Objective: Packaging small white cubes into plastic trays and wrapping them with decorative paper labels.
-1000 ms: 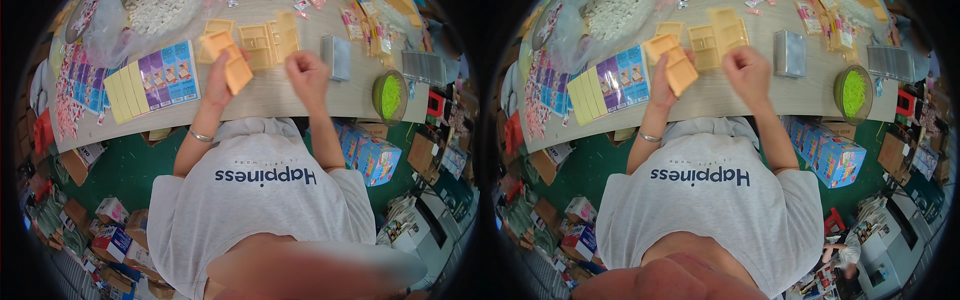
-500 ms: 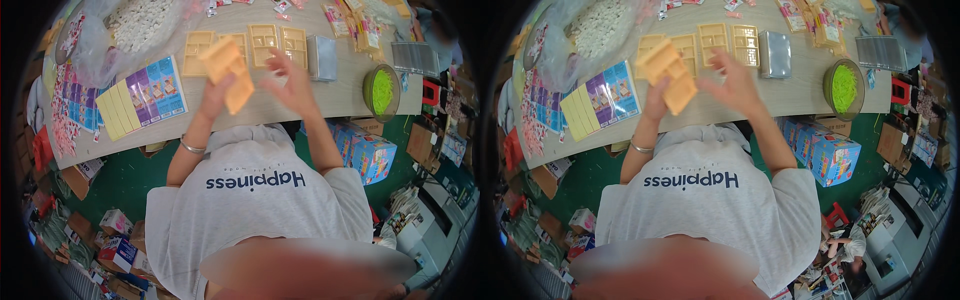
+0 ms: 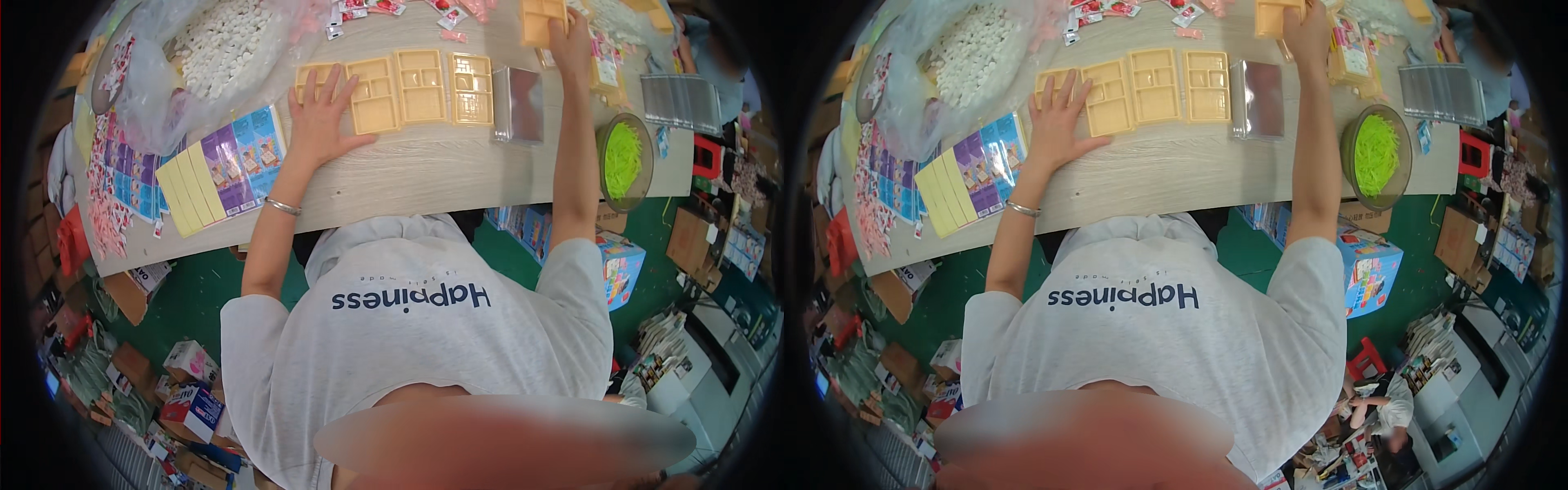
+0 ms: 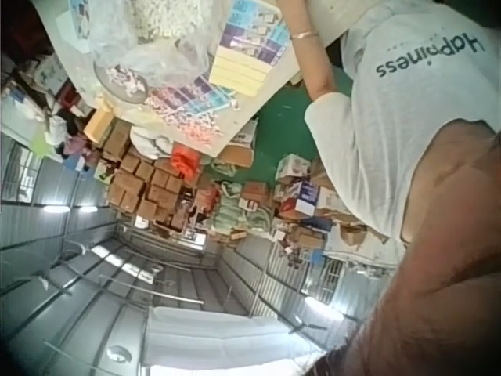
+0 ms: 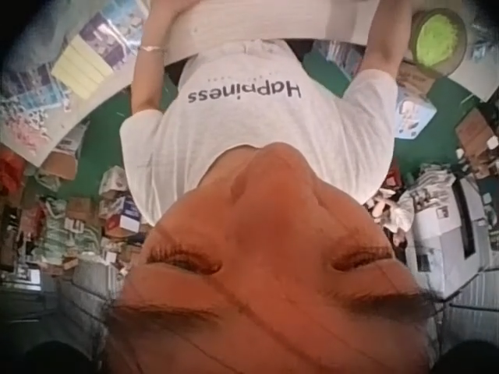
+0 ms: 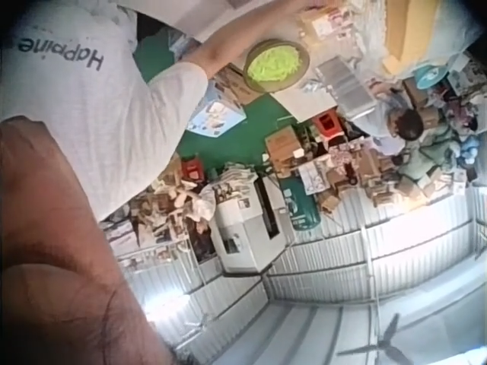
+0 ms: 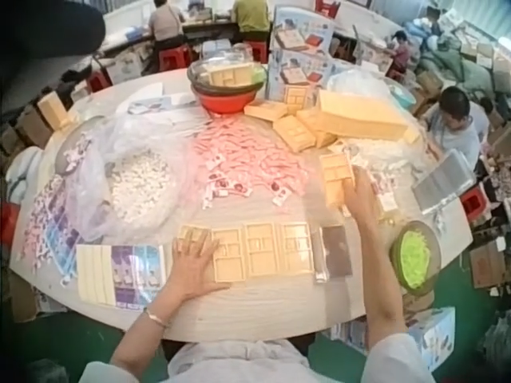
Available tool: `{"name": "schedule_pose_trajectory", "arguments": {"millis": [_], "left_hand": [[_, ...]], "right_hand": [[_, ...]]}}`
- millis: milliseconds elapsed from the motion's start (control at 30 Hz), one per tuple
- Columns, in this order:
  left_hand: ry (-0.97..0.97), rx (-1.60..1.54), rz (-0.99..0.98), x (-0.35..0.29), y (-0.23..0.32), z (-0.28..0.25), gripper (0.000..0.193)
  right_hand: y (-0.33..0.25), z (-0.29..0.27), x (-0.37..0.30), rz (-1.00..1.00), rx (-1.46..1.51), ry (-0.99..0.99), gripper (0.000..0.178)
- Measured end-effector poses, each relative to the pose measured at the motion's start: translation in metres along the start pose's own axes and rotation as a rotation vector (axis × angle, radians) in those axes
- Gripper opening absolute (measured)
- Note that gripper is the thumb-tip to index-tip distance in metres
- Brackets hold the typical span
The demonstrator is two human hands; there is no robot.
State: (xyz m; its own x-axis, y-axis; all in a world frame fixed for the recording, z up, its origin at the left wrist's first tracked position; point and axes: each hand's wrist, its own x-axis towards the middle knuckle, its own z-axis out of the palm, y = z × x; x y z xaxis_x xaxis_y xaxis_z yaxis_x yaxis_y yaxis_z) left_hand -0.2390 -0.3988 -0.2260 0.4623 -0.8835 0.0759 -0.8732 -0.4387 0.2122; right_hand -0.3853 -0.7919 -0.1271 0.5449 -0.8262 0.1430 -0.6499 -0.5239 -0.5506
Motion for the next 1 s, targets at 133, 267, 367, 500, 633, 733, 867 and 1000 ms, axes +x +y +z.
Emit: {"name": "schedule_pose_trajectory", "arguments": {"millis": [133, 267, 367, 500, 633, 733, 867, 1000], "left_hand": [[0.059, -0.038, -0.129, 0.001, 0.011, 0.004, 0.108], [0.048, -0.008, -0.124, 0.013, 0.022, -0.008, 0.107], [-0.009, 0.066, -0.165, 0.025, 0.019, -0.001, 0.104], [0.087, -0.019, -0.082, 0.018, 0.005, 0.008, 0.092], [0.108, -0.105, -0.013, 0.008, -0.003, 0.013, 0.078], [0.084, -0.118, 0.015, -0.001, -0.013, 0.009, 0.075], [0.092, -0.074, -0.005, 0.018, 0.013, -0.011, 0.072], [0.039, -0.074, 0.058, 0.032, 0.041, 0.008, 0.069]], "right_hand": [[-0.05, 0.005, -0.03, -0.461, -0.407, 0.251, 0.04], [-0.049, 0.065, -0.124, -0.709, -0.477, -0.261, 0.075], [-0.035, 0.11, -0.164, -0.477, -0.454, -0.259, 0.073], [-0.039, 0.135, -0.183, -0.387, -0.384, -0.197, 0.074], [-0.058, 0.134, -0.193, -0.284, -0.295, -0.284, 0.078], [-0.058, 0.118, -0.178, -0.283, -0.181, -0.312, 0.079], [-0.032, 0.097, -0.182, -0.399, -0.207, -0.387, 0.075], [-0.018, 0.115, -0.195, -0.37, -0.231, -0.391, 0.072]]}}
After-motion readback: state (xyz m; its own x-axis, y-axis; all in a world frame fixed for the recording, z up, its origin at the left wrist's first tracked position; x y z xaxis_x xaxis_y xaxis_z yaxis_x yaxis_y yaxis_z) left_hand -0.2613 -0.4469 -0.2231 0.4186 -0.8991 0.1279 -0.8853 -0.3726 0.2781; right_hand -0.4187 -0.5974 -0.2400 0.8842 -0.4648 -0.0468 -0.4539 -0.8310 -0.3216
